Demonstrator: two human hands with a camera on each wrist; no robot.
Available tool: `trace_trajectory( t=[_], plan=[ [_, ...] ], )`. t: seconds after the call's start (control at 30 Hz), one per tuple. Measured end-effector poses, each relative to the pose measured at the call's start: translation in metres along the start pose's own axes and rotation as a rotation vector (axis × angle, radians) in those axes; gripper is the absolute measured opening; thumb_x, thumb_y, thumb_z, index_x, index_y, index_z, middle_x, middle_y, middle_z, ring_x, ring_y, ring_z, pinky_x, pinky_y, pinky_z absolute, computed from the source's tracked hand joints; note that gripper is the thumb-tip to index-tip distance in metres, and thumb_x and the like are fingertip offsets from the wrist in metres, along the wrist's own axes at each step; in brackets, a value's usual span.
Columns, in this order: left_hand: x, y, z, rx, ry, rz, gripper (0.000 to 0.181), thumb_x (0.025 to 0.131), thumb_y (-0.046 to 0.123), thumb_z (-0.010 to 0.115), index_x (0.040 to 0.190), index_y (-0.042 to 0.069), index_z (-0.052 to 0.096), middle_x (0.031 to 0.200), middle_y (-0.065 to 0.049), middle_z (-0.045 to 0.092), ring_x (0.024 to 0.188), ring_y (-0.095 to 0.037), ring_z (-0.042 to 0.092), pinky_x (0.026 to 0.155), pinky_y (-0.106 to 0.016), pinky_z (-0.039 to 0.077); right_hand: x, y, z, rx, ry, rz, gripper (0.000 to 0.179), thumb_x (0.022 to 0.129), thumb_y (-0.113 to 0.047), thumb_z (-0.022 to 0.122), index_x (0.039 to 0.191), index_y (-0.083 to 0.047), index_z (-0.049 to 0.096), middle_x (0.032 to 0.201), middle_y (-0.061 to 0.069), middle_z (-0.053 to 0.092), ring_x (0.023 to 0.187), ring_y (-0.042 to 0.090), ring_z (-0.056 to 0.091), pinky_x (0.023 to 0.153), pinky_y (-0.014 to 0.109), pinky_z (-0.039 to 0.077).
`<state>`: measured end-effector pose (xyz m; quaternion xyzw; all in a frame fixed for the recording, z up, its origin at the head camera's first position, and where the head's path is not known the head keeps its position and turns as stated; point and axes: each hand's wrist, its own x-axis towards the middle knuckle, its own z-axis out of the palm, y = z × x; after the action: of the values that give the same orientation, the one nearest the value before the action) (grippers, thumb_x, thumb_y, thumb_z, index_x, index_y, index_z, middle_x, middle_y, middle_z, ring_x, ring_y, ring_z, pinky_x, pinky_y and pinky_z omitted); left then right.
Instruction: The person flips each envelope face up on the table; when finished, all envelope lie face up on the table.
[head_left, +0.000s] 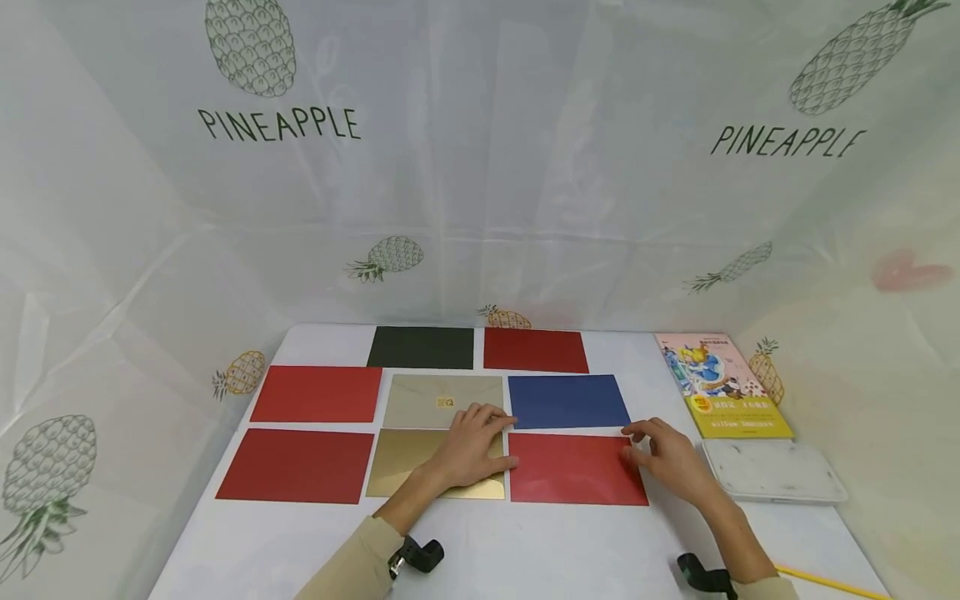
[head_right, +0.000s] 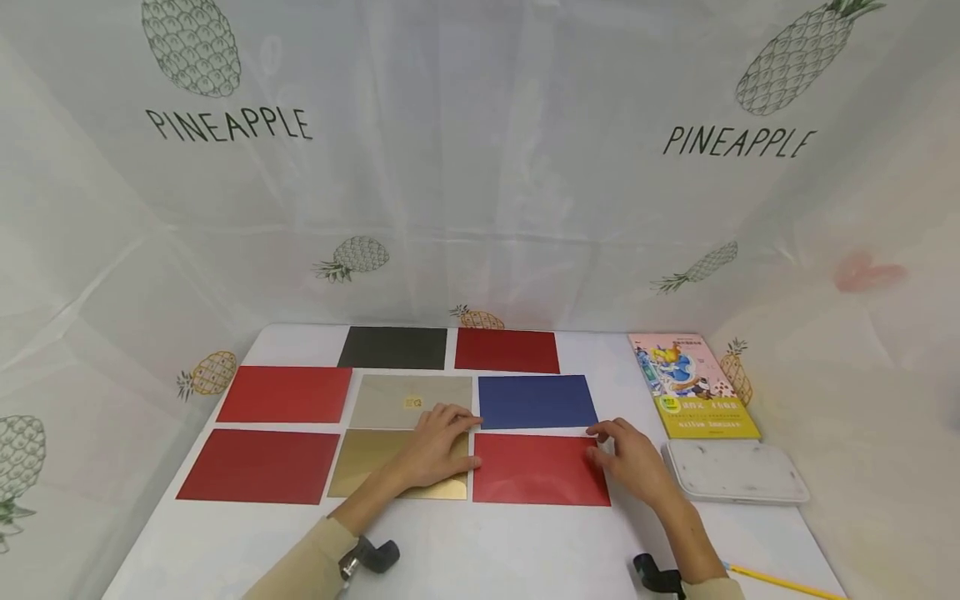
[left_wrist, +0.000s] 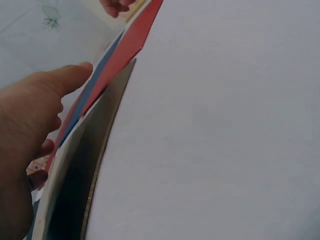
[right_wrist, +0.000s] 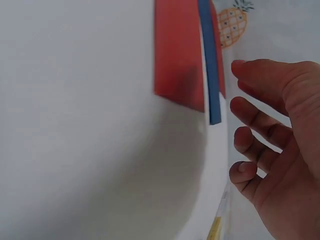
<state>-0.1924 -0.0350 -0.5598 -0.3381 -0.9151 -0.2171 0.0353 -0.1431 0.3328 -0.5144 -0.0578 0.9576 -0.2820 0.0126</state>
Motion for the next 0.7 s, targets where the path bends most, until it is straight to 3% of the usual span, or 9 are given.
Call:
trace_trajectory(
  t=[0.17, 0.37, 0.5, 0.6, 0.7],
  plan=[
    [0.014, -0.007, -0.006, -0.012, 0.029, -0.003, 0.067, 0.090, 0.058, 0.065, 0.145, 0.020, 0.055, 0.136, 0.003, 0.054, 0.123, -0.017, 0.046, 0.097, -0.043, 0.039, 0.009, -0.009, -0.008, -0.011, 0.045, -0.018, 0.030, 0.089, -0.017, 0.076, 0.118, -0.012, 0.069, 0.109, 0.006, 0.065, 0.086, 0.020, 0.053, 0.061, 0.022, 0.050],
    [0.031, -0.015, -0.015, 0.001, -0.012, -0.050, 0.070, 0.091, 0.058, 0.063, 0.149, 0.021, 0.050, 0.144, 0.000, 0.053, 0.128, -0.019, 0.045, 0.100, -0.046, 0.041, 0.023, -0.015, -0.011, -0.022, 0.018, -0.026, 0.036, 0.091, -0.023, 0.075, 0.123, -0.008, 0.067, 0.118, 0.013, 0.063, 0.088, 0.023, 0.055, 0.063, 0.026, 0.053],
    [0.043, -0.020, -0.019, 0.016, -0.042, -0.063, 0.071, 0.093, 0.056, 0.062, 0.151, 0.018, 0.047, 0.149, -0.002, 0.050, 0.132, -0.022, 0.044, 0.103, -0.049, 0.039, 0.034, -0.015, -0.011, -0.117, -0.003, -0.026, 0.043, 0.090, -0.026, 0.075, 0.128, -0.007, 0.066, 0.124, 0.019, 0.061, 0.100, 0.034, 0.060, 0.075, 0.040, 0.059],
    [0.051, -0.025, -0.021, 0.051, -0.056, -0.078, 0.073, 0.093, 0.056, 0.062, 0.152, 0.017, 0.045, 0.150, -0.002, 0.050, 0.131, -0.023, 0.044, 0.102, -0.048, 0.039, 0.042, -0.012, -0.010, -0.200, -0.021, -0.013, 0.050, 0.089, -0.027, 0.077, 0.133, -0.007, 0.064, 0.130, 0.024, 0.058, 0.115, 0.043, 0.057, 0.085, 0.053, 0.056],
    [0.057, -0.028, -0.021, 0.085, -0.077, -0.106, 0.075, 0.093, 0.058, 0.061, 0.153, 0.018, 0.043, 0.151, -0.001, 0.050, 0.130, -0.023, 0.044, 0.100, -0.046, 0.038, 0.049, -0.008, -0.008, -0.244, -0.059, 0.012, 0.056, 0.087, -0.028, 0.078, 0.136, -0.007, 0.061, 0.135, 0.027, 0.055, 0.121, 0.047, 0.053, 0.088, 0.057, 0.054]
  ],
)
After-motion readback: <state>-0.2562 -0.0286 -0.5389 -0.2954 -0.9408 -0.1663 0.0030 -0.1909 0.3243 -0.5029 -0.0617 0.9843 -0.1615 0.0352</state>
